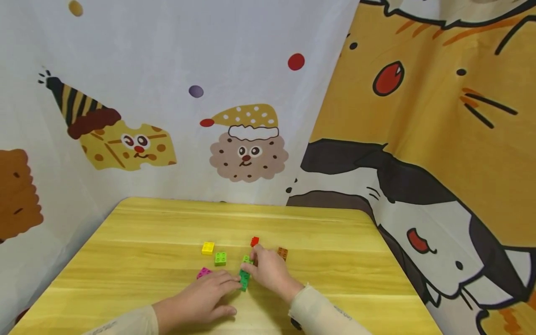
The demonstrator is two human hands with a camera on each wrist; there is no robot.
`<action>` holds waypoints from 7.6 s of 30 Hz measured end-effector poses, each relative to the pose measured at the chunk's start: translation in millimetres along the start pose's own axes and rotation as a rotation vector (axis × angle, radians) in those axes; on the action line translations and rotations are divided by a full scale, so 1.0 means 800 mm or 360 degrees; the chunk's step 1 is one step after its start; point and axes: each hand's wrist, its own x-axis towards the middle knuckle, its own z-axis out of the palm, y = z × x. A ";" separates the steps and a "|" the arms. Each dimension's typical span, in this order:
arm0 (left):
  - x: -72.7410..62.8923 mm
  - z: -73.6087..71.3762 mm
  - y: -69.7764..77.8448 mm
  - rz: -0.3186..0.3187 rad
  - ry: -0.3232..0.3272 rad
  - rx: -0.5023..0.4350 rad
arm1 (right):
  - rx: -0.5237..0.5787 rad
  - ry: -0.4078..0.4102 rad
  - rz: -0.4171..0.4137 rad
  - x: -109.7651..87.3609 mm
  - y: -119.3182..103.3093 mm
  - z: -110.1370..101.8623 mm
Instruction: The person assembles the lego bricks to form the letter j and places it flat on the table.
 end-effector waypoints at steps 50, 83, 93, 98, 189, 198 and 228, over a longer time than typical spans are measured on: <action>-0.003 -0.017 -0.041 -0.0319 0.0184 0.0141 | -0.0215 -0.0018 -0.0056 0.000 -0.006 0.007; 0.013 -0.013 0.020 0.0122 0.0160 0.0264 | -0.0616 0.0350 -0.0868 0.002 -0.002 -0.007; 0.040 -0.020 -0.005 -0.0392 0.0180 0.0034 | -0.0181 0.0212 -0.0894 0.012 0.013 0.002; 0.049 -0.020 -0.008 -0.0464 0.0014 -0.0127 | 0.0036 0.0244 -0.0632 0.014 0.028 -0.002; 0.058 -0.015 0.001 -0.0694 0.0056 -0.0459 | 0.0156 -0.0374 -0.0415 -0.005 0.029 -0.035; 0.060 -0.015 0.001 -0.0684 0.0069 -0.0475 | 0.0118 -0.0257 -0.0522 -0.017 0.030 -0.029; 0.061 -0.018 0.003 -0.0688 0.0028 -0.0408 | -0.0283 0.0031 0.0014 0.016 0.114 -0.050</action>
